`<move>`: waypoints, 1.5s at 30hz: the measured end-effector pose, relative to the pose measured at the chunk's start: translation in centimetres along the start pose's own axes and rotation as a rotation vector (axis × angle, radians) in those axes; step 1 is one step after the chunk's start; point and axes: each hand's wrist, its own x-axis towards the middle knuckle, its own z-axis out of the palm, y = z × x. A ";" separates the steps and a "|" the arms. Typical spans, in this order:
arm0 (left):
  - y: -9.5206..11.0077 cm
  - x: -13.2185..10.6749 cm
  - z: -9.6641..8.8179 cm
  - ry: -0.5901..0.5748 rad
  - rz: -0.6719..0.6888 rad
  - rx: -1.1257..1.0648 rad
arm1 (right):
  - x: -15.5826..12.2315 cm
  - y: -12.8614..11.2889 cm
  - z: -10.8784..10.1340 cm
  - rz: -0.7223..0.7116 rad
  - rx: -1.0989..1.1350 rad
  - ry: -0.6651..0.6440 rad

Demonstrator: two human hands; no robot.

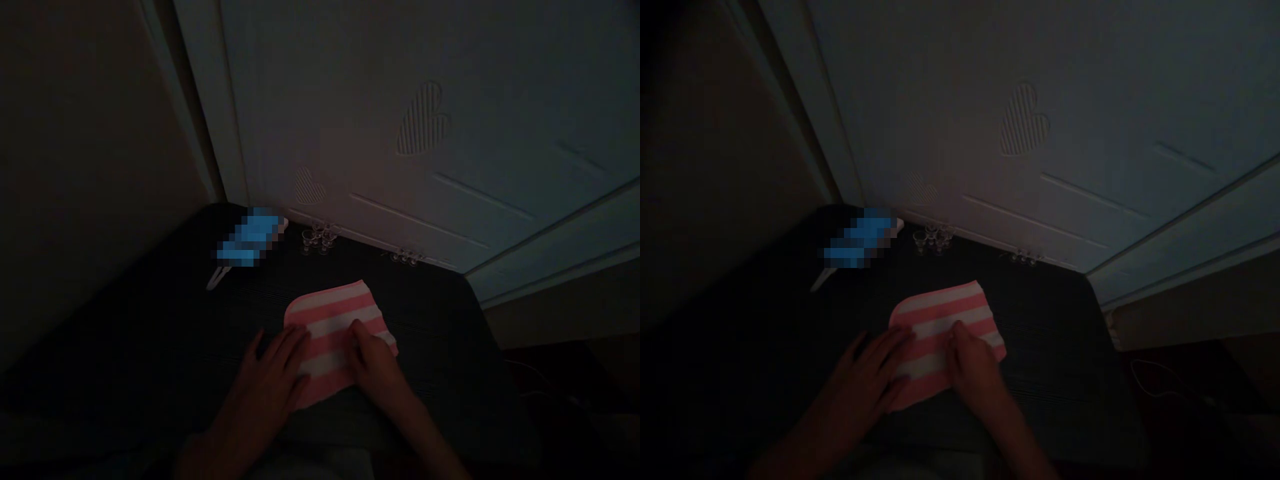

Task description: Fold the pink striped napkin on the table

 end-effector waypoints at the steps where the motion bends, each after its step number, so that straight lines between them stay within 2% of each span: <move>1: -0.2 -0.1 0.0 -0.003 0.011 0.000 | -0.2 1.1 -0.8 0.063 -0.032 0.045; 4: -0.6 -0.1 0.2 -0.009 0.043 -0.011 | -1.0 3.8 -3.4 0.191 -0.048 0.167; 7: -0.7 0.0 0.4 -0.017 0.063 -0.023 | -1.1 3.7 -4.4 0.174 -0.003 0.200; 9: -0.6 0.1 0.4 -0.018 0.060 -0.027 | -0.5 2.0 -3.7 0.100 0.054 0.168; 13: -0.6 0.4 0.3 -0.009 0.061 -0.010 | 1.6 -2.5 -0.2 -0.107 0.062 -0.004; 16: -0.9 0.4 0.3 0.001 0.080 -0.004 | 2.5 -3.6 1.5 -0.160 0.000 -0.056; 18: -1.1 0.3 0.2 0.000 0.088 -0.008 | 2.6 -2.5 1.2 -0.122 -0.029 -0.044; 20: -1.3 0.2 0.2 -0.006 0.091 -0.015 | 2.4 -0.4 -0.1 -0.028 -0.043 0.007; 23: -1.5 0.1 0.2 -0.019 0.094 -0.027 | 1.6 3.0 -2.4 0.172 -0.076 0.170; 25: -1.6 0.2 0.2 -0.022 0.093 -0.034 | 1.2 3.8 -3.1 0.196 -0.054 0.216; 27: -1.5 0.2 0.3 -0.020 0.089 -0.038 | 1.1 3.1 -2.9 0.148 0.007 0.212; 30: -1.3 0.3 0.5 -0.022 0.079 -0.035 | 1.9 0.0 -1.4 0.058 0.069 0.189; 33: -1.2 0.2 0.6 -0.013 0.073 -0.023 | 3.2 -2.9 0.5 -0.062 0.085 0.099; 35: -1.2 0.2 0.6 -0.005 0.077 -0.024 | 3.8 -3.4 1.3 -0.089 0.074 0.058; 37: -1.2 0.2 0.5 -0.004 0.079 -0.026 | 3.8 -2.7 1.3 -0.061 0.051 0.054; 39: -1.2 0.2 0.4 -0.012 0.076 -0.024 | 3.4 -1.0 0.5 0.004 0.041 0.082; 42: -1.3 0.3 0.4 -0.010 0.079 -0.024 | 2.6 1.9 -1.5 0.148 0.077 0.187; 45: -1.4 0.4 0.5 0.010 0.092 -0.035 | 1.9 3.1 -2.4 0.199 0.165 0.261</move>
